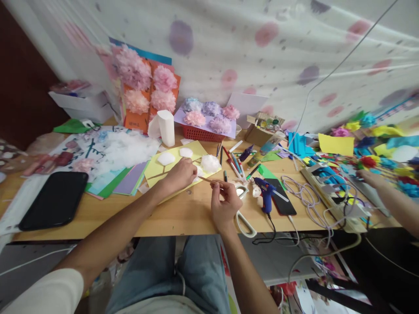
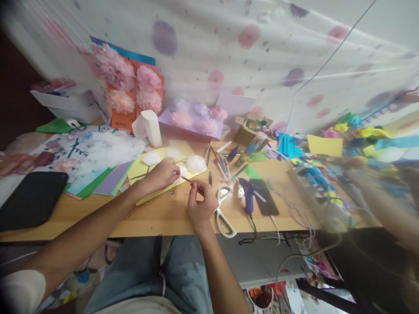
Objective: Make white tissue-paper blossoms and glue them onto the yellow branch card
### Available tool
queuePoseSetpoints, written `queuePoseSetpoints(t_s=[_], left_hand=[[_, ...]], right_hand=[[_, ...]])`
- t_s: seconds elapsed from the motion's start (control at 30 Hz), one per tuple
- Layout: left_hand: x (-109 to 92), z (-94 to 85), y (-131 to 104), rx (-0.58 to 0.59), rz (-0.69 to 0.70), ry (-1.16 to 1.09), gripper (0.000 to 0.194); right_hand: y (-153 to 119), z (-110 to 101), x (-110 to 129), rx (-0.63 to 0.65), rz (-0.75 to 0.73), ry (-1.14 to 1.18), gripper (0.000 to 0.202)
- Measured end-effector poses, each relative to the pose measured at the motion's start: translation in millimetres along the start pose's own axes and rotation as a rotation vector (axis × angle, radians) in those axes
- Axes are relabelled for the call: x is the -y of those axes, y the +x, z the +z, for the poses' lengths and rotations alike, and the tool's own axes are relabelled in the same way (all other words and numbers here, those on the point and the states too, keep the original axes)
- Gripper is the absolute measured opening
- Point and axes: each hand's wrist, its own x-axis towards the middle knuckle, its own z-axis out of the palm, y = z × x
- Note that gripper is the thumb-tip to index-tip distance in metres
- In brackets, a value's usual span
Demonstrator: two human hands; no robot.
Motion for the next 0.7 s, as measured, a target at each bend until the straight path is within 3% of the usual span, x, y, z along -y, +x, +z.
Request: queuePoseSetpoints(t_s=[0.7], left_hand=[[8.0,7.8,2.8,-0.018,0.022,-0.047,0.021]], right_hand=[[6.5,4.0,2.2,0.028,-0.050,-0.070,0.010]])
